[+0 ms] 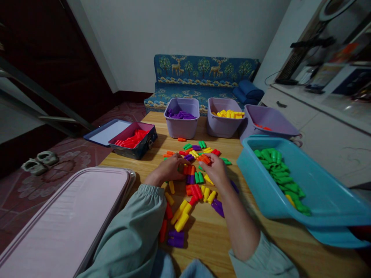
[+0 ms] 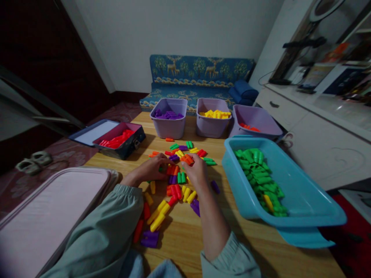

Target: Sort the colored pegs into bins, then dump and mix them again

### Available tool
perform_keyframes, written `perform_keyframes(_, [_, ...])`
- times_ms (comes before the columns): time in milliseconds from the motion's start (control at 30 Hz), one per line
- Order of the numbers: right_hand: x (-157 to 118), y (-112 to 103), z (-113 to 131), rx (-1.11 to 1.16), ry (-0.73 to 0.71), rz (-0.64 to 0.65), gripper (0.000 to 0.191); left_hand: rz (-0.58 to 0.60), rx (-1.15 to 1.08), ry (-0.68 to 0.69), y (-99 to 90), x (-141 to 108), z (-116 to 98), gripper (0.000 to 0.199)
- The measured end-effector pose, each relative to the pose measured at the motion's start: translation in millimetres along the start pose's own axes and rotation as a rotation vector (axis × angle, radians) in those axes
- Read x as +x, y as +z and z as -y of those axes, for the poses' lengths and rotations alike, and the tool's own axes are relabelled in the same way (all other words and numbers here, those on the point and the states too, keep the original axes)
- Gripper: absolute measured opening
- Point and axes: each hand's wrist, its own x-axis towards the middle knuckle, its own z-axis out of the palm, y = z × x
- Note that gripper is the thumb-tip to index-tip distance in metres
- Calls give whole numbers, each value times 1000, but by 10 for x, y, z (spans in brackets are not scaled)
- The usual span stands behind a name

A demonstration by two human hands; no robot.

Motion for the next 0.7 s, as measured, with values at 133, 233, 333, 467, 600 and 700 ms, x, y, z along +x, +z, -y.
perform_keyframes(133, [-5,10,13,39,18,5,38,-45,45,-71,75,18,-32,54])
perform_keyframes(233, [-12,14,48,80,36,-2,38,-102,20,-55,121,36,-42,49])
perform_keyframes(333, [-26,4,137,182,48,-29,39,-186,-51,-16,153,56,-28,40])
perform_keyframes(467, [-62,-52,312,409,179,-19,44,-306,-195,11,151,69,-37,38])
perform_keyframes(600, [-92,-113,398,576,307,34,46,-308,-382,-50,134,71,-84,49])
perform_keyframes(700, [-102,-119,395,595,334,123,45,-275,-510,-62,163,89,-79,57])
